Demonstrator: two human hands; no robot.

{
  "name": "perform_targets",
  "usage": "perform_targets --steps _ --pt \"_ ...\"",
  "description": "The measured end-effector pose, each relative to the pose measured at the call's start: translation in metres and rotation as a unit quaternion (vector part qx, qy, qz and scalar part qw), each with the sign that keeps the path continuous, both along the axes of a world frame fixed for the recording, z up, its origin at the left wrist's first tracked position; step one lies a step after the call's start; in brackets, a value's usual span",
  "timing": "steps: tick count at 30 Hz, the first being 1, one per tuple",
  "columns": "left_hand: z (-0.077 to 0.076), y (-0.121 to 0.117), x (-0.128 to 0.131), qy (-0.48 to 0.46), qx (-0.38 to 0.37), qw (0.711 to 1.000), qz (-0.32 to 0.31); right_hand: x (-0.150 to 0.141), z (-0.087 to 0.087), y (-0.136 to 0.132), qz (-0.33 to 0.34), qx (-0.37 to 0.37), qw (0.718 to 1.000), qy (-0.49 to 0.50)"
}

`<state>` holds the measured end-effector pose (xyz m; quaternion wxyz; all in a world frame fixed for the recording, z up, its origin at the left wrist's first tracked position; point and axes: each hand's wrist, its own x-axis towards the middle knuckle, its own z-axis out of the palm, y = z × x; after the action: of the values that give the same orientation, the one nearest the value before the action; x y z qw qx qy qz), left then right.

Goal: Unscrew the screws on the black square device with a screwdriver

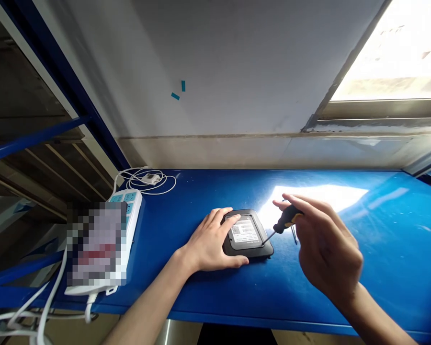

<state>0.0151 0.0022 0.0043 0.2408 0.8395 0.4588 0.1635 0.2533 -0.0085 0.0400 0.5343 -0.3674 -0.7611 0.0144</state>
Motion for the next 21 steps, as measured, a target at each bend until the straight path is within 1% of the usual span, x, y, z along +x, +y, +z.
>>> perform_targets --steps 4,7,10,12,16,18,21 --pt "-0.003 0.0 0.0 -0.01 0.003 1.0 0.0 -0.003 0.006 -0.002 -0.011 0.003 1.0 -0.016" --pt "-0.005 -0.001 -0.001 -0.018 0.005 1.0 0.003 -0.003 0.01 0.004 -0.048 0.027 0.998 -0.036" --pt "-0.005 -0.001 -0.001 -0.024 0.003 1.0 0.003 -0.003 0.01 0.009 -0.077 0.046 0.995 -0.039" --pt "-0.005 -0.001 -0.001 -0.024 0.002 1.0 0.003 -0.003 0.009 0.009 -0.059 0.029 0.998 -0.024" --pt "-0.006 0.0 -0.002 -0.015 0.001 1.0 0.004 -0.004 0.008 0.002 0.003 -0.025 1.0 0.004" --pt "-0.007 0.0 -0.002 -0.012 0.0 1.0 0.004 -0.004 0.009 -0.001 0.014 -0.022 1.0 0.0" --pt "-0.008 0.0 -0.002 -0.018 0.001 1.0 0.003 -0.002 0.011 -0.001 0.012 -0.018 1.0 -0.008"
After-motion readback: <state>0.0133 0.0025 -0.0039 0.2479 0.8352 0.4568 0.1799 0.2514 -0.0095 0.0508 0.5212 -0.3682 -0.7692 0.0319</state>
